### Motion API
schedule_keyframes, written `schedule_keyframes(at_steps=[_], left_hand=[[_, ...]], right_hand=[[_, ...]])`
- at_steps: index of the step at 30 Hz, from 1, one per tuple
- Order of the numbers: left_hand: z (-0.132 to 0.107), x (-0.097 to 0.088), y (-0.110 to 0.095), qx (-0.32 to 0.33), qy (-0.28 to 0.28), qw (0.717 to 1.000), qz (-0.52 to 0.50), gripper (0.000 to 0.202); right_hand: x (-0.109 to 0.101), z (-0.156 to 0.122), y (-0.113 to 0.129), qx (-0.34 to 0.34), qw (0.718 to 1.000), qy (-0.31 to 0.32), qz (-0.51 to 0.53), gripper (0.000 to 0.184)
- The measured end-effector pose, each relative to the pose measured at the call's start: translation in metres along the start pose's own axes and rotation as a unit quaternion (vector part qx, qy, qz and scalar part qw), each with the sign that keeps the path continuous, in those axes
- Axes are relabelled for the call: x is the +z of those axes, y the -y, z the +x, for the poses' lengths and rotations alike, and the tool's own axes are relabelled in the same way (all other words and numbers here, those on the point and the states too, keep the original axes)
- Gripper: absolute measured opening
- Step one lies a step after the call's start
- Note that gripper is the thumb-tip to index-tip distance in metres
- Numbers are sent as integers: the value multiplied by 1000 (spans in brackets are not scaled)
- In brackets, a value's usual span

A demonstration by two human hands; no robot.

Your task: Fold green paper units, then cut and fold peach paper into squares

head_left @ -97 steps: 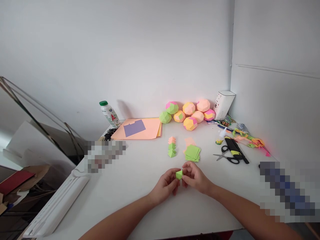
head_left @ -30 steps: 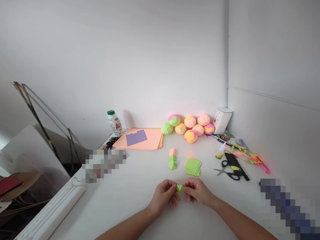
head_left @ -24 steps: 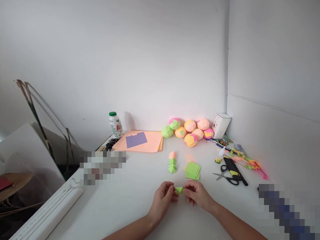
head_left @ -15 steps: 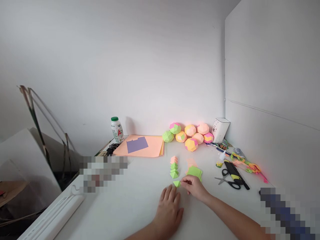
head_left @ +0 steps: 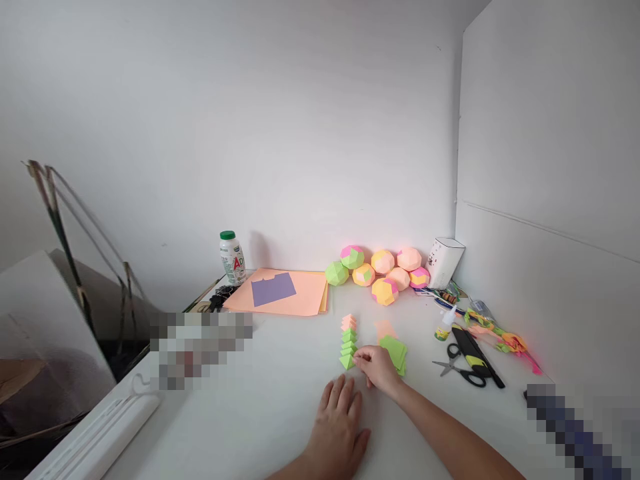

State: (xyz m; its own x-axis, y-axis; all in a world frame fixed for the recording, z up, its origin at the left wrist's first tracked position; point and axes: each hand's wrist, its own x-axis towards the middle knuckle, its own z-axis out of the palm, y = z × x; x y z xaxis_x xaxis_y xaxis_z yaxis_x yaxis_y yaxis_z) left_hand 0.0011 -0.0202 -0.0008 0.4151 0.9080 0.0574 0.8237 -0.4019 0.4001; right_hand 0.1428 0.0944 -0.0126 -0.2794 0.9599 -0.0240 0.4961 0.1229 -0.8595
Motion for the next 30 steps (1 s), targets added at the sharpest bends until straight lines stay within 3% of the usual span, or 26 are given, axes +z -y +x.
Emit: schedule_keyframes(at_steps=[6,10,16,21,25,28,30], left_hand=[[1,7,5,6,-22,999,31,53],[0,9,8,27,-39,998,44,51],[2,18,15,77,-75,993,43,55],[4,22,18,87,-85,992,43,58],[4,11,8,90,-106,990,26,54],[11,-5,13,20,-131,991,-2,20],[21,-19,31,-85,-156,984,-4,30]], right_hand=[[7,-4,0,-28,997,-48,-53,16],[9,-16,5,-86,988,-92,-94,16],[11,-35,12,-210,969,-17,-130,23],[10,-31,12,-236,961,-9,-145,23],[8,-29,10,-247,958,-2,-149,24],[8,-29,9,-259,955,3,-144,28],[9,-29,7,-270,953,4,-140,30]])
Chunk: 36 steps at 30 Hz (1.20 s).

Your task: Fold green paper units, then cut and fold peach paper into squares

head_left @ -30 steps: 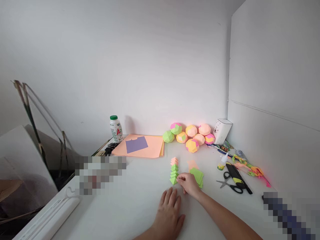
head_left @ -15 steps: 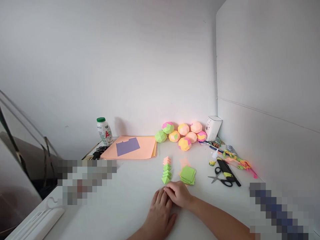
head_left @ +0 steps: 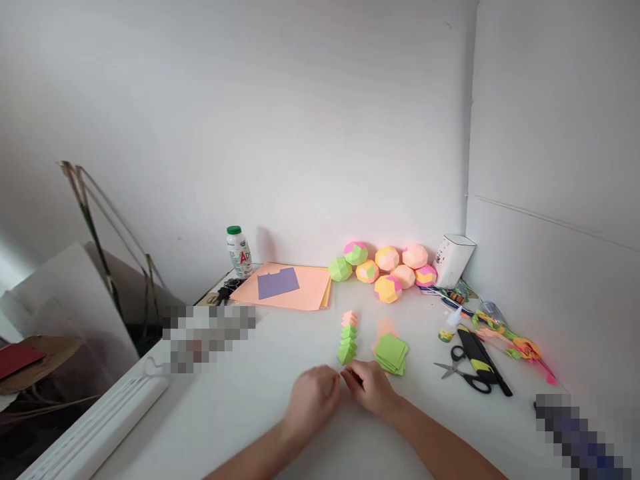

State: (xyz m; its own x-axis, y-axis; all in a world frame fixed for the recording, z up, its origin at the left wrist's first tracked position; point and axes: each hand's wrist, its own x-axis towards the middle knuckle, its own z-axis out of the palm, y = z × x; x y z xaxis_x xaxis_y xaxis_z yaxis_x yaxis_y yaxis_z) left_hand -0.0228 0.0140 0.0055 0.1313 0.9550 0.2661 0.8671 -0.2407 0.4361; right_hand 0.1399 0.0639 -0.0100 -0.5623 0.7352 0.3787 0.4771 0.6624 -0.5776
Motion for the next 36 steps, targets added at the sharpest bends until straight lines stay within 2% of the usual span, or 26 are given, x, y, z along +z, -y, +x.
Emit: schedule_keyframes(at_steps=[3,5,8,11,14,18,22,27,32,36], left_hand=[[37,-15,39,-70,-43,996,33,36],[65,-23,66,-83,-57,993,59,34],[103,-27,96,-49,-47,994,80,40],[130,-26,112,-7,-6,997,77,38],[144,-24,121,0,27,998,61,29],[154,-27,129,-57,33,998,23,29],[161,-29,131,-132,-5,990,-40,29],[168,-31,130,-209,-65,968,-122,30],[174,-53,134,-257,-120,942,-178,31],[179,-75,142,-267,-147,925,-226,31]], right_hand=[[2,0,-1,-19,1000,1,3,28],[3,0,-1,-32,999,5,3,25],[4,0,-2,-45,999,6,-1,22],[5,0,-3,-56,998,3,-9,22],[7,0,-4,-64,998,-3,-19,22],[10,-1,-6,-61,998,7,-32,20],[9,-1,-6,-51,998,16,-28,19],[10,-2,-8,-56,998,20,-27,19],[12,-2,-10,-55,998,21,-23,20],[10,-1,-8,-57,998,23,-27,21]])
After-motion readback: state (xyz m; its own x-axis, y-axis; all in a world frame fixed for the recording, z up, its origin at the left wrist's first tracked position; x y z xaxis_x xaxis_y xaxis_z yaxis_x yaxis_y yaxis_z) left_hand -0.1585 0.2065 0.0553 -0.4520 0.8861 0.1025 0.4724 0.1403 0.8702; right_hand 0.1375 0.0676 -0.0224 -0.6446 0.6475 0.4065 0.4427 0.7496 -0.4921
